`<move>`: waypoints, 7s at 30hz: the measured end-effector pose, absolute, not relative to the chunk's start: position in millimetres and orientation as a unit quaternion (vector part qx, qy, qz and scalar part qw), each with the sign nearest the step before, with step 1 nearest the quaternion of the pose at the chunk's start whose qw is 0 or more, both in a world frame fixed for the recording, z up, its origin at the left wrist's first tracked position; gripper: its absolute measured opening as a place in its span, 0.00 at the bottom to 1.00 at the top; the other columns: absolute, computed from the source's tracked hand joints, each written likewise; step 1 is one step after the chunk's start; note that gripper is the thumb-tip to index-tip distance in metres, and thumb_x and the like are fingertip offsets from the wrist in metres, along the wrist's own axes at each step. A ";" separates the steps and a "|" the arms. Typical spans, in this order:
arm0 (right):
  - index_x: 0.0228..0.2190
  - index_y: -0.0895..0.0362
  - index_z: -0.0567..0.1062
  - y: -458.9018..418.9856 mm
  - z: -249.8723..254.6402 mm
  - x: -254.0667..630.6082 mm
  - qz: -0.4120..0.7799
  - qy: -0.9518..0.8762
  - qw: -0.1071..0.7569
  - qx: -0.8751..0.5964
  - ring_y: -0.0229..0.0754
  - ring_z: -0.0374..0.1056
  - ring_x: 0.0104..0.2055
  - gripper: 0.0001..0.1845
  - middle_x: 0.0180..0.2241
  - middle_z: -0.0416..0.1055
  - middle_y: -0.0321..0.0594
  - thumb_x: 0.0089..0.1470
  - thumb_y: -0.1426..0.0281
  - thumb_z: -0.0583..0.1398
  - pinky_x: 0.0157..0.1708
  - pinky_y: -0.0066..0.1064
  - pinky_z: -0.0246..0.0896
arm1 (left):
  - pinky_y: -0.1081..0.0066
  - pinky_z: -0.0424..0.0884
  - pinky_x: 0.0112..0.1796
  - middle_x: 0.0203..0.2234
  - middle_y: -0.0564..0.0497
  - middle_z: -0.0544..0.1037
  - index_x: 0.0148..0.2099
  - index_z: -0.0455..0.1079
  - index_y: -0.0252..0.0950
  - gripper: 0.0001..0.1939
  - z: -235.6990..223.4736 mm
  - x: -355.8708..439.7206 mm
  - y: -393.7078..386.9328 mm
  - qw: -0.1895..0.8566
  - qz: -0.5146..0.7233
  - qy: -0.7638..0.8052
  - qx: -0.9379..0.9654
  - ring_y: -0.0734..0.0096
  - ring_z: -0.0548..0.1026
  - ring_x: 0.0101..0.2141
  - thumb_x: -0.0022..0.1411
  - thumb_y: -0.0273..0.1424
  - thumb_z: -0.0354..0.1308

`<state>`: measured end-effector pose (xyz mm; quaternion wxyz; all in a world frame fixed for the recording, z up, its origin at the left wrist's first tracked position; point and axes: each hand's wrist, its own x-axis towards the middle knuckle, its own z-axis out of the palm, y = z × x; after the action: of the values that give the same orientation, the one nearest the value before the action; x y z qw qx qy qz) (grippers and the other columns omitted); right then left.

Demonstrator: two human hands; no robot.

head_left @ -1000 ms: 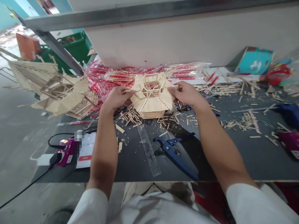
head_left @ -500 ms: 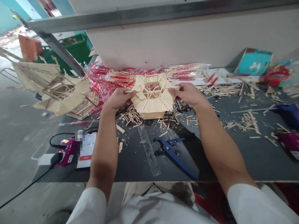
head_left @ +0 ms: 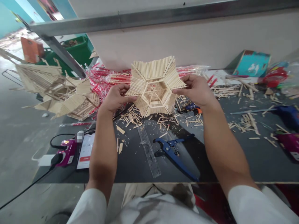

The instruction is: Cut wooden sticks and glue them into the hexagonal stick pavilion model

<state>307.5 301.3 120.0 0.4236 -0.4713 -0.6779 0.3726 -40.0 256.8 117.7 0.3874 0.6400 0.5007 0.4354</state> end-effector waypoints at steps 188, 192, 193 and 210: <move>0.52 0.53 0.79 158.5 19.8 287.9 0.372 -0.662 0.348 -0.550 0.47 0.79 0.41 0.18 0.49 0.82 0.48 0.62 0.62 0.62 0.39 0.40 0.78 | 0.58 0.76 0.51 0.41 0.36 0.85 0.48 0.79 0.31 0.16 -4.7 28.0 169.6 0.150 0.191 0.654 0.717 0.50 0.83 0.46 0.76 0.35 0.52; 0.49 0.54 0.79 168.0 29.9 292.0 0.365 -0.683 0.336 -0.536 0.45 0.78 0.39 0.15 0.47 0.82 0.47 0.63 0.62 0.62 0.39 0.38 0.77 | 0.58 0.75 0.53 0.45 0.36 0.84 0.53 0.78 0.32 0.15 -0.7 30.3 165.0 0.143 0.196 0.655 0.716 0.50 0.82 0.51 0.75 0.33 0.52; 0.48 0.54 0.80 166.5 33.4 291.7 0.362 -0.691 0.331 -0.531 0.45 0.78 0.38 0.15 0.46 0.82 0.46 0.64 0.62 0.62 0.38 0.38 0.76 | 0.58 0.75 0.53 0.46 0.36 0.84 0.54 0.77 0.32 0.15 2.8 30.2 162.7 0.142 0.196 0.656 0.715 0.51 0.81 0.52 0.76 0.33 0.52; 0.44 0.53 0.79 28.6 43.3 230.7 0.361 -0.796 0.287 -0.391 0.52 0.72 0.51 0.08 0.46 0.80 0.43 0.62 0.74 0.66 0.51 0.50 0.72 | 0.49 0.68 0.62 0.58 0.34 0.69 0.70 0.59 0.32 0.47 54.5 13.6 103.9 0.226 0.096 0.678 0.693 0.38 0.68 0.64 0.55 0.36 0.78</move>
<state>230.7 28.6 43.3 0.2866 -0.3911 -0.7965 0.3612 13.6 103.9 54.5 0.2259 0.6929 0.6780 0.0961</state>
